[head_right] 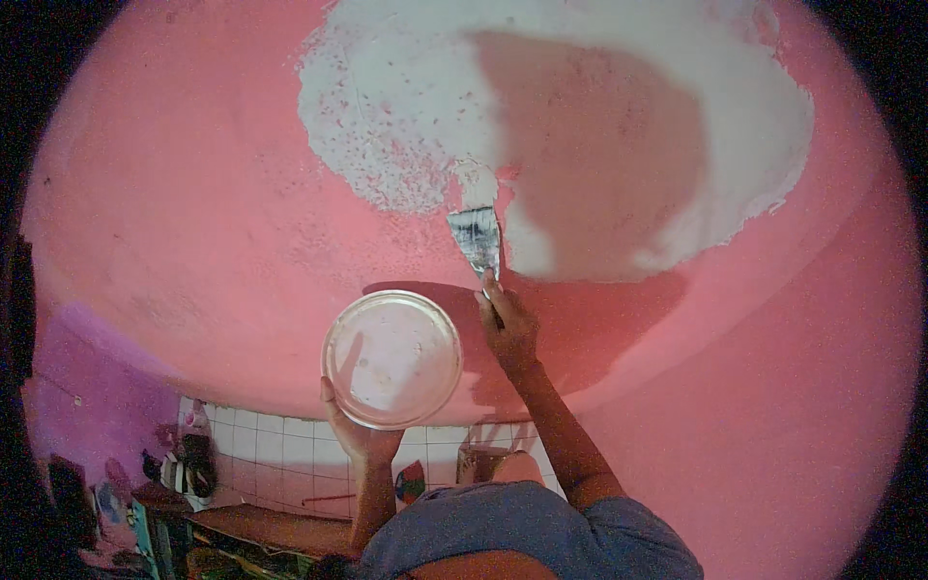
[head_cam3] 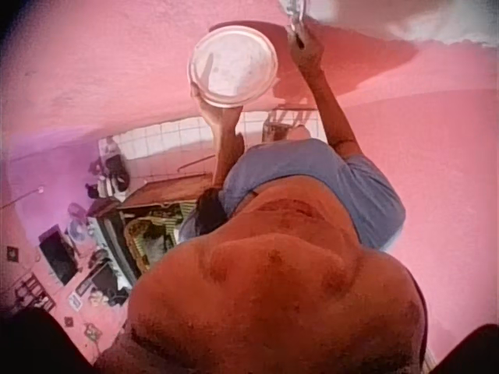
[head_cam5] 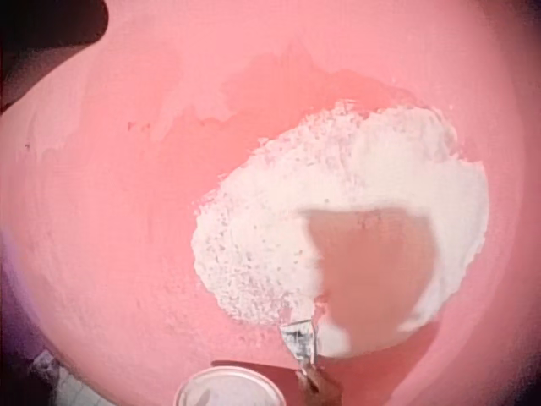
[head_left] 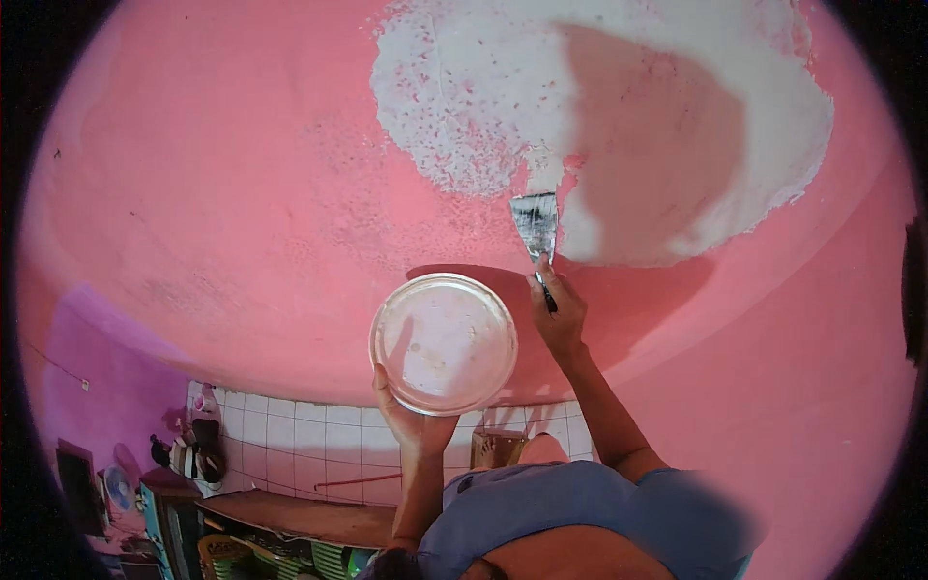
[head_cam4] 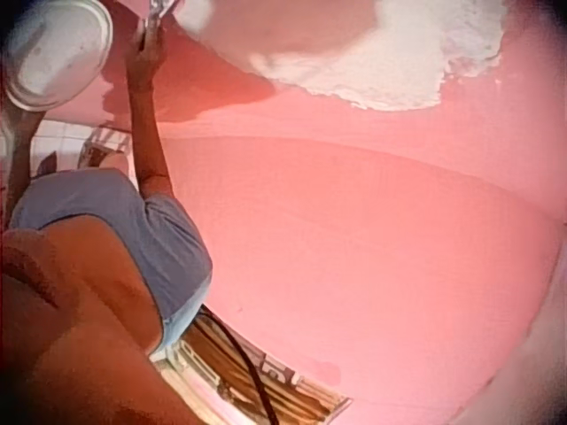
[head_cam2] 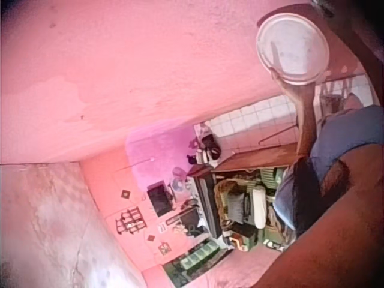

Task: The person applies a white substance from a plastic lid onto a pink wall using a putty knife, spreading and smoothing the material over a damaged area.

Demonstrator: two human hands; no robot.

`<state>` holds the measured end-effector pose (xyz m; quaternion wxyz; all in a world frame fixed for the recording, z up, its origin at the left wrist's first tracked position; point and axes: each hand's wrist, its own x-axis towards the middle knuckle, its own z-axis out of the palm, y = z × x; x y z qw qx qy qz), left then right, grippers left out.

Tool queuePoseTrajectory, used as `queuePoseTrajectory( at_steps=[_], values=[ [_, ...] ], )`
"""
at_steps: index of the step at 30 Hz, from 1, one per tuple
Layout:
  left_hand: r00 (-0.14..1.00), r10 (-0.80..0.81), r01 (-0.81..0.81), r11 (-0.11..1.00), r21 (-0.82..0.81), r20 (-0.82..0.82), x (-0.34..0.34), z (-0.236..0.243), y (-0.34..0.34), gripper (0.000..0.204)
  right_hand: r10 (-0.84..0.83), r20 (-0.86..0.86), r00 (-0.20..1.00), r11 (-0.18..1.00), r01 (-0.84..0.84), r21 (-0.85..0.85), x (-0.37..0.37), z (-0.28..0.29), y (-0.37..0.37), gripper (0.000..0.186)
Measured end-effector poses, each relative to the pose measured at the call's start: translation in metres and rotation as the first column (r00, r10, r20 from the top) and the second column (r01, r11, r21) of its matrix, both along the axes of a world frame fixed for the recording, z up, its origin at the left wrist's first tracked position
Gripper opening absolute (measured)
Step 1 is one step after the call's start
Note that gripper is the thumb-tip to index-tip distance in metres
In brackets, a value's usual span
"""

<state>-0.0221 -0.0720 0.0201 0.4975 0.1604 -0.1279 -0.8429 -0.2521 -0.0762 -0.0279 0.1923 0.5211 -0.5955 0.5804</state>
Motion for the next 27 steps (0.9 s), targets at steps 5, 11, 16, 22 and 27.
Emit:
queuePoseTrajectory(
  at_steps=[5, 11, 16, 22, 27],
  values=[
    [0.996, 0.066, -0.067, 0.998, -0.01, -0.062, 0.005, -0.001, -0.001, 0.07, 0.007, -0.089, 0.996, 0.993, -0.018, -0.119, 0.008, 0.02, 0.008, 0.039],
    [0.993, 0.087, -0.083, 0.995, 0.056, -0.074, 0.007, -0.01, -0.003, 0.069, 0.04, -0.059, 0.997, 0.964, -0.054, -0.262, 0.009, 0.062, -0.021, 0.045],
    [0.997, 0.073, -0.07, 0.995, 0.069, -0.035, 0.006, -0.01, 0.001, 0.068, 0.064, 0.012, 0.998, 0.977, -0.06, -0.206, 0.004, 0.031, -0.034, 0.04],
    [0.995, 0.069, -0.066, 0.997, 0.035, -0.067, 0.01, -0.011, 0.0, 0.07, 0.049, 0.035, 0.998, 0.999, -0.049, 0.007, 0.023, -0.008, -0.008, 0.038],
    [0.995, 0.056, -0.056, 0.998, 0.008, -0.085, 0.014, -0.01, 0.003, 0.072, 0.121, 0.028, 0.992, 0.988, -0.118, -0.098, 0.028, 0.021, 0.005, 0.037]
  ],
)
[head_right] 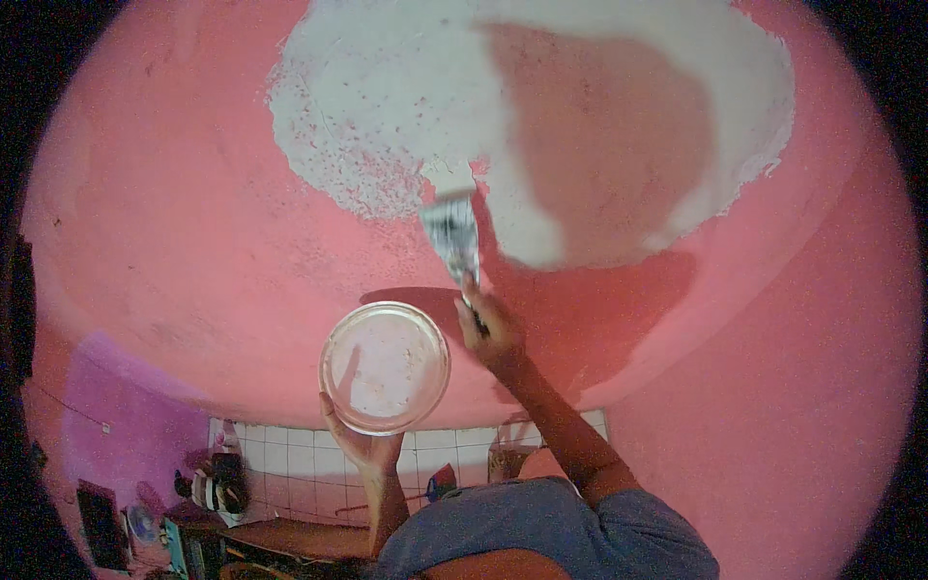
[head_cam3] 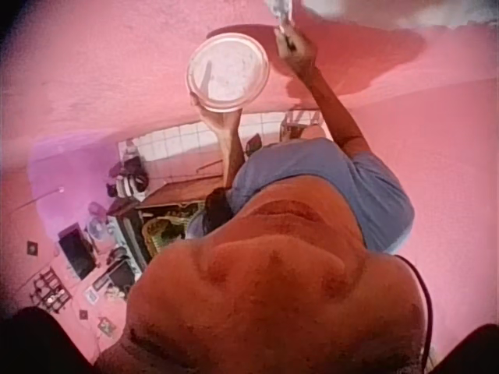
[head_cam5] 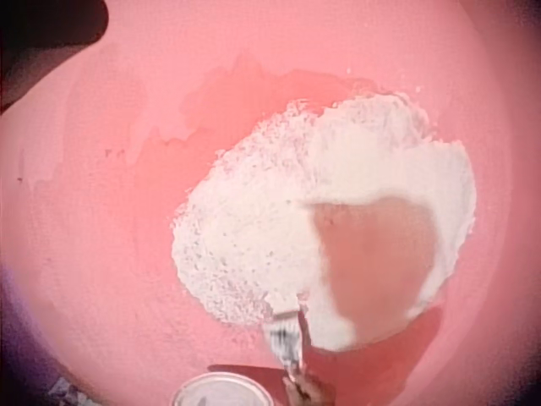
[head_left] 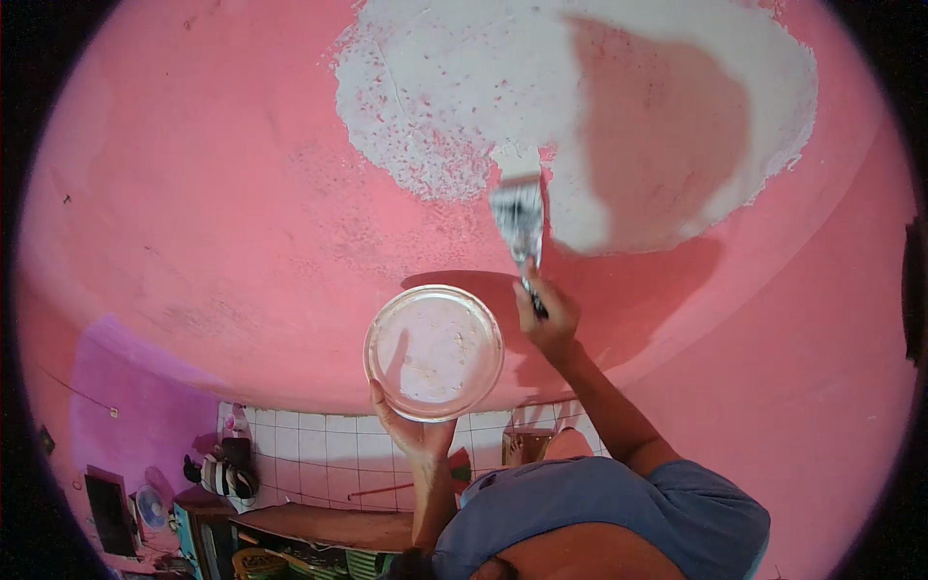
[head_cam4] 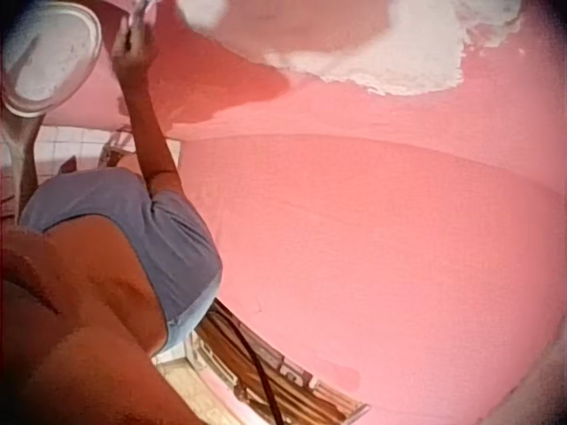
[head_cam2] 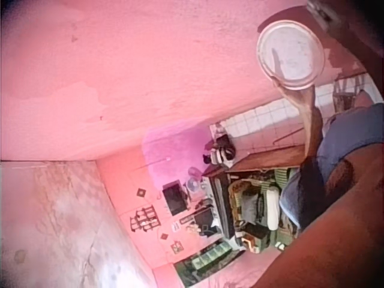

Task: The person applies a white substance from a plastic lid onto a pink wall using a putty knife, spreading and smoothing the material over a damaged area.

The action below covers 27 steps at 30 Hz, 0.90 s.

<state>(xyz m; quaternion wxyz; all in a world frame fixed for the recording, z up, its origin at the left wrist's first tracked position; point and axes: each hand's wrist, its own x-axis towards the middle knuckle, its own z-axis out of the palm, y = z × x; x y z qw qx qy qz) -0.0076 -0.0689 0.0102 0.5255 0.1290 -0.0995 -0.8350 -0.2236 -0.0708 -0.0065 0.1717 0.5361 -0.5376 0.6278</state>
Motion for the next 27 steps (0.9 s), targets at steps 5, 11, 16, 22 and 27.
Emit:
queuePoseTrajectory(
  at_steps=[5, 11, 16, 22, 27],
  values=[
    [0.998, -0.034, 0.036, 0.998, 0.056, -0.045, -0.004, 0.0, 0.001, 0.069, 0.014, 0.079, 0.997, 0.994, -0.006, -0.11, -0.012, 0.04, -0.024, 0.034],
    [1.0, 0.002, -0.002, 1.0, -0.002, 0.005, -0.003, 0.003, 0.004, 0.069, -0.062, 0.055, 0.997, 0.994, 0.066, -0.082, -0.004, -0.023, -0.025, 0.035],
    [0.999, 0.023, -0.024, 0.999, -0.021, -0.046, 0.003, 0.002, 0.003, 0.071, 0.009, 0.041, 0.999, 0.999, -0.007, -0.04, 0.006, -0.028, -0.009, 0.038],
    [0.996, 0.007, -0.008, 1.0, -0.013, -0.094, 0.007, -0.002, 0.002, 0.074, 0.025, 0.136, 0.99, 0.998, -0.016, -0.064, 0.002, 0.041, -0.027, 0.04],
    [0.999, -0.018, 0.014, 0.995, -0.096, -0.043, 0.0, 0.006, 0.004, 0.075, 0.009, 0.056, 0.998, 0.996, -0.004, -0.088, -0.001, -0.016, -0.051, 0.039]
  ],
)
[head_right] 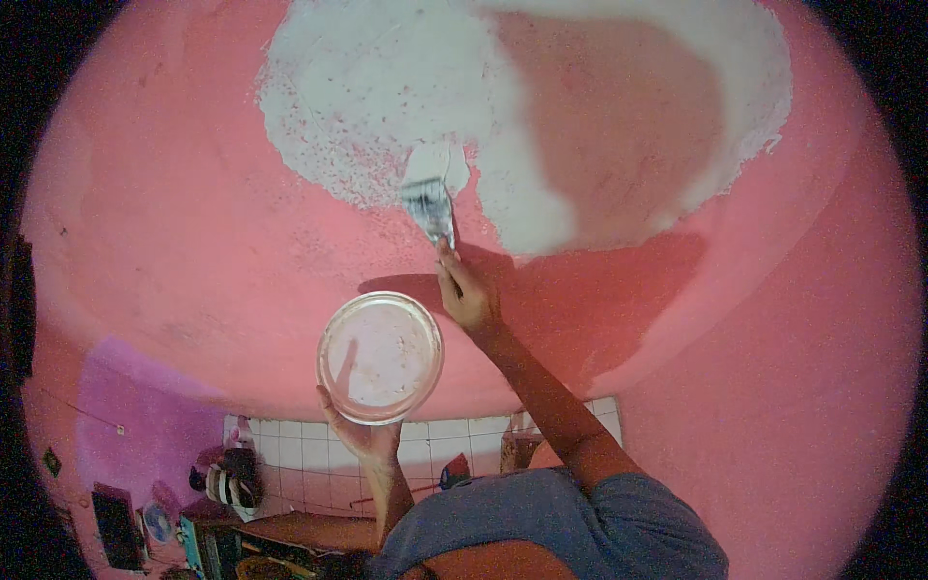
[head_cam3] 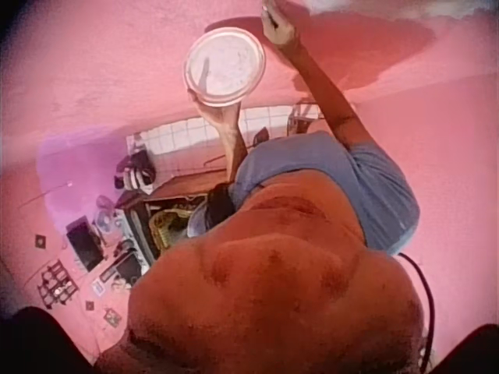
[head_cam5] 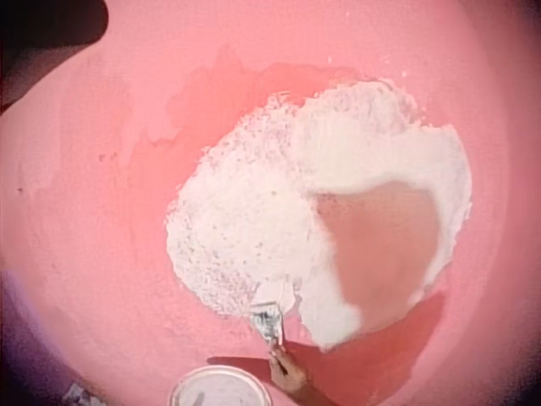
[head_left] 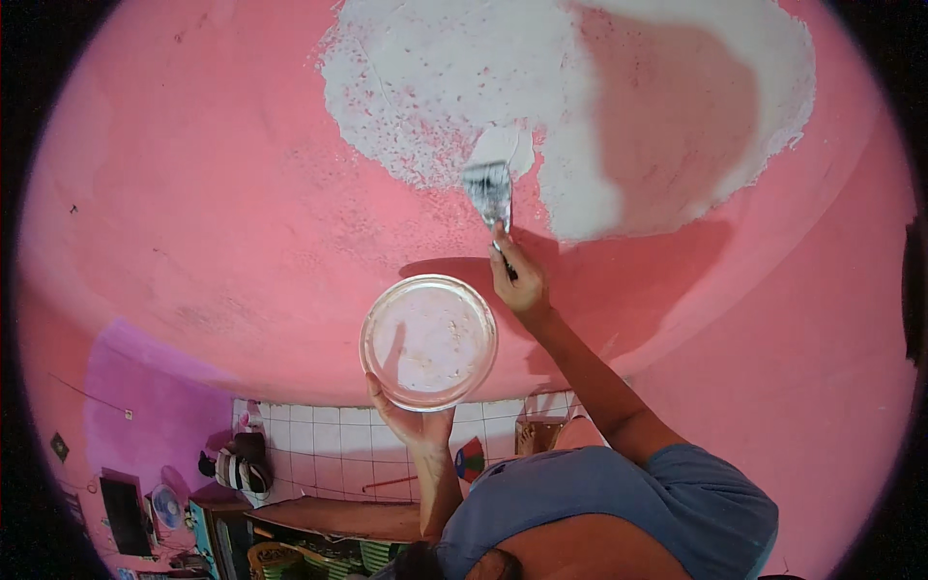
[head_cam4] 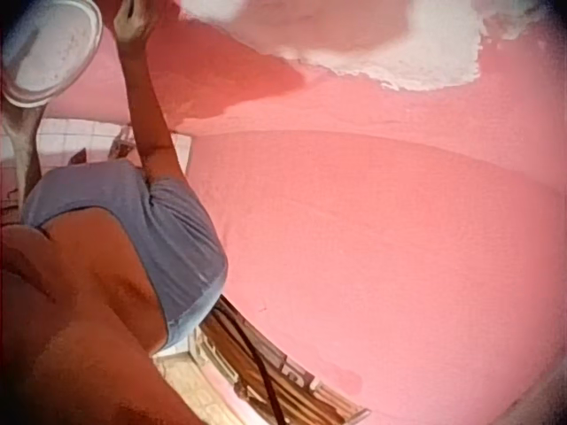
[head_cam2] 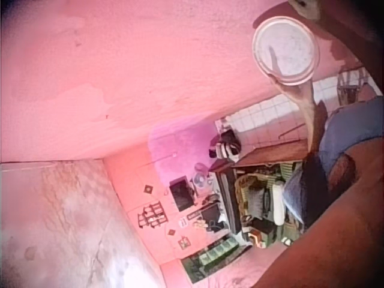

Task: The person applies a white substance from a plastic lid onto a pink wall using a putty knife, spreading and smoothing the material over a damaged area.

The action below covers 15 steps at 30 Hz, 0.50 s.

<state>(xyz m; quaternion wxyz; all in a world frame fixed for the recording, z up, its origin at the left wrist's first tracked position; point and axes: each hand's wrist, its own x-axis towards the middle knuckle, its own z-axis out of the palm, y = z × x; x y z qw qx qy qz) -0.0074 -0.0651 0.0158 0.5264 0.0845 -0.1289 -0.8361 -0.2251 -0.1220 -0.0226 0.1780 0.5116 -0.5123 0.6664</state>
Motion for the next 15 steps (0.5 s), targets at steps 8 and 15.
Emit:
queuePoseTrajectory(
  at_steps=[8, 15],
  values=[
    [0.999, 0.043, -0.043, 0.999, 0.013, -0.001, 0.008, -0.005, -0.001, 0.076, -0.002, -0.028, 1.0, 0.999, 0.001, -0.032, 0.017, 0.008, 0.034, 0.041],
    [1.0, -0.007, 0.007, 1.0, -0.024, -0.024, -0.003, 0.004, -0.001, 0.076, -0.079, -0.016, 0.997, 0.997, 0.079, -0.018, -0.016, 0.037, 0.011, 0.039]
  ],
)
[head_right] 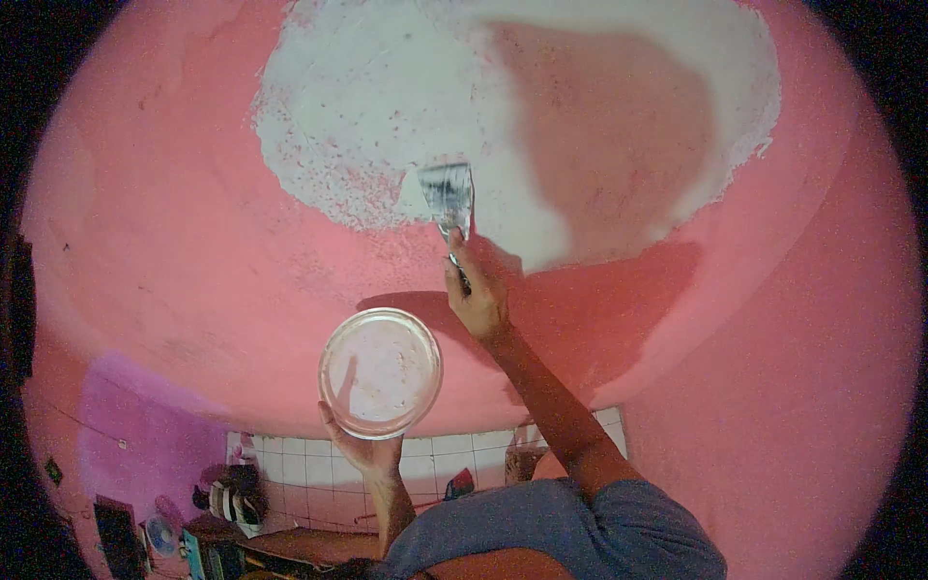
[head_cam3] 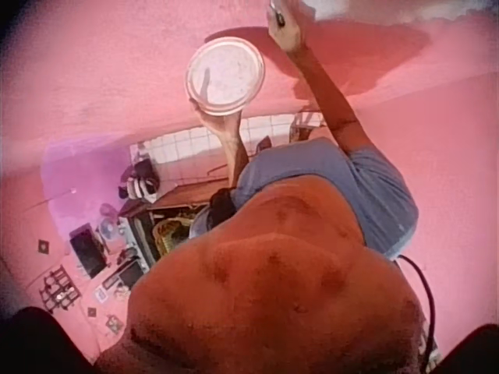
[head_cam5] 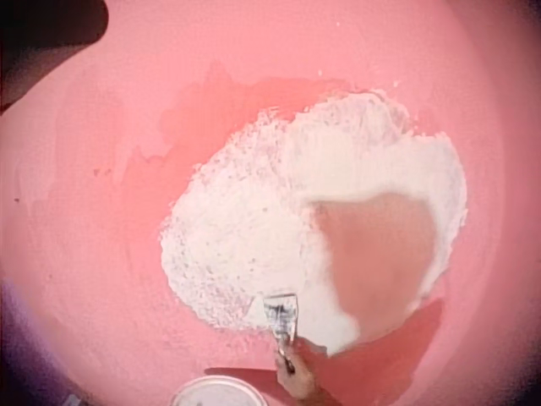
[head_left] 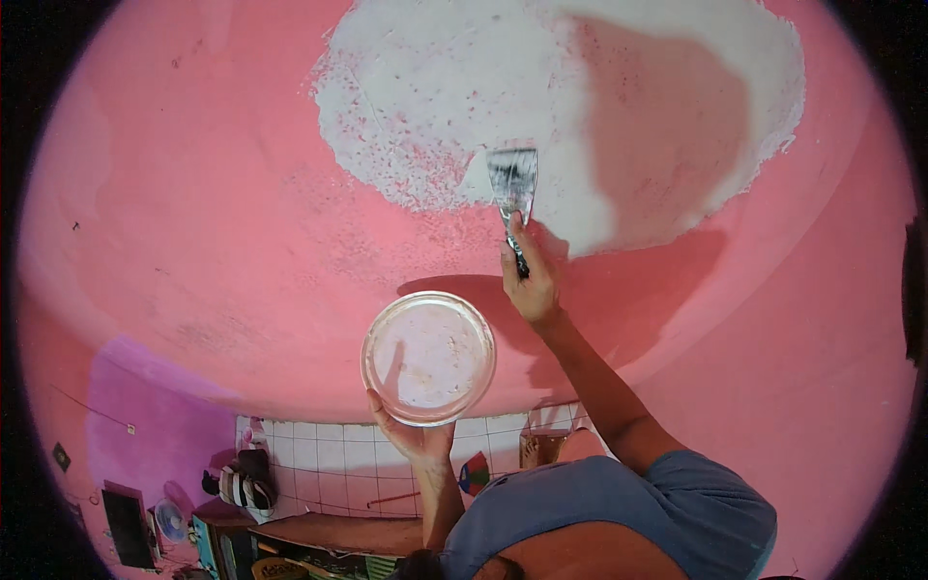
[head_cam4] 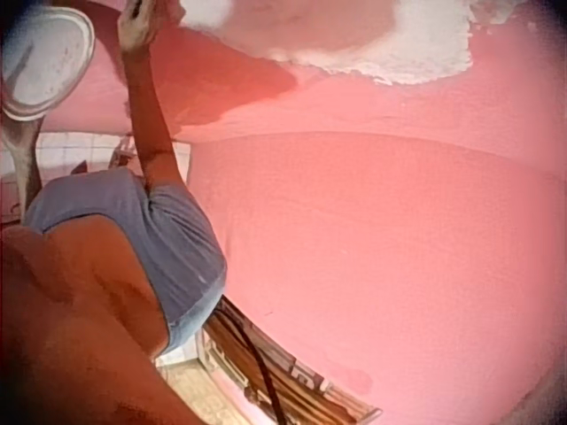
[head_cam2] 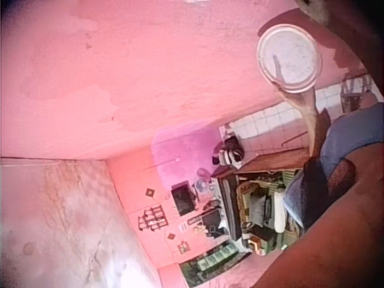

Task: The person applies a white substance from a plastic lid onto a pink wall using a putty knife, spreading and smoothing the material over a damaged area.

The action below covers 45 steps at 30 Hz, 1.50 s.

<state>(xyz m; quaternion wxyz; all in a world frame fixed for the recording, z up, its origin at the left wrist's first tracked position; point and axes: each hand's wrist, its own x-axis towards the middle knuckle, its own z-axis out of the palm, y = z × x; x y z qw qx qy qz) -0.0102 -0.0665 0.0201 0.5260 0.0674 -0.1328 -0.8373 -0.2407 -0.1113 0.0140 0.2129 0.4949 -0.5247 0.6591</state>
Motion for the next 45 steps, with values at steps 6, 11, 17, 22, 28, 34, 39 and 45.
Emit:
queuePoseTrajectory(
  at_steps=[6, 11, 17, 22, 28, 34, 39, 45],
  values=[
    [0.999, -0.034, 0.033, 0.998, 0.058, 0.007, 0.011, -0.018, -0.004, 0.073, -0.014, 0.039, 0.999, 0.975, 0.005, 0.223, 0.0, -0.078, 0.019, 0.039],
    [1.0, -0.021, 0.021, 0.995, 0.097, 0.007, 0.013, -0.016, -0.003, 0.072, -0.019, 0.029, 0.999, 0.967, 0.011, 0.254, 0.015, -0.075, 0.044, 0.041],
    [0.999, -0.026, 0.024, 0.992, 0.127, 0.019, -0.001, -0.014, -0.007, 0.071, 0.022, -0.028, 0.999, 0.999, -0.021, 0.037, 0.004, 0.012, 0.02, 0.04],
    [1.0, -0.003, 0.001, 0.997, 0.084, 0.028, -0.001, -0.015, -0.006, 0.071, -0.037, -0.028, 0.999, 0.997, 0.039, 0.063, -0.004, -0.023, 0.005, 0.038],
    [1.0, 0.005, -0.007, 0.993, 0.114, 0.019, 0.009, -0.023, -0.01, 0.07, 0.047, -0.152, 0.987, 0.976, -0.013, 0.217, -0.004, -0.082, 0.039, 0.038],
    [0.999, -0.026, 0.023, 0.995, 0.097, 0.031, 0.002, -0.019, -0.011, 0.071, 0.023, -0.101, 0.995, 0.999, -0.02, 0.024, -0.005, 0.015, 0.017, 0.039],
    [0.999, -0.033, 0.032, 0.998, 0.056, 0.02, -0.006, -0.012, -0.008, 0.075, -0.075, -0.179, 0.981, 0.996, 0.083, 0.038, -0.009, 0.032, 0.004, 0.038],
    [1.0, 0.019, -0.019, 0.994, 0.108, 0.002, 0.003, -0.022, -0.01, 0.076, -0.014, -0.072, 0.997, 0.991, 0.023, 0.135, -0.004, -0.031, 0.02, 0.036]
  ],
)
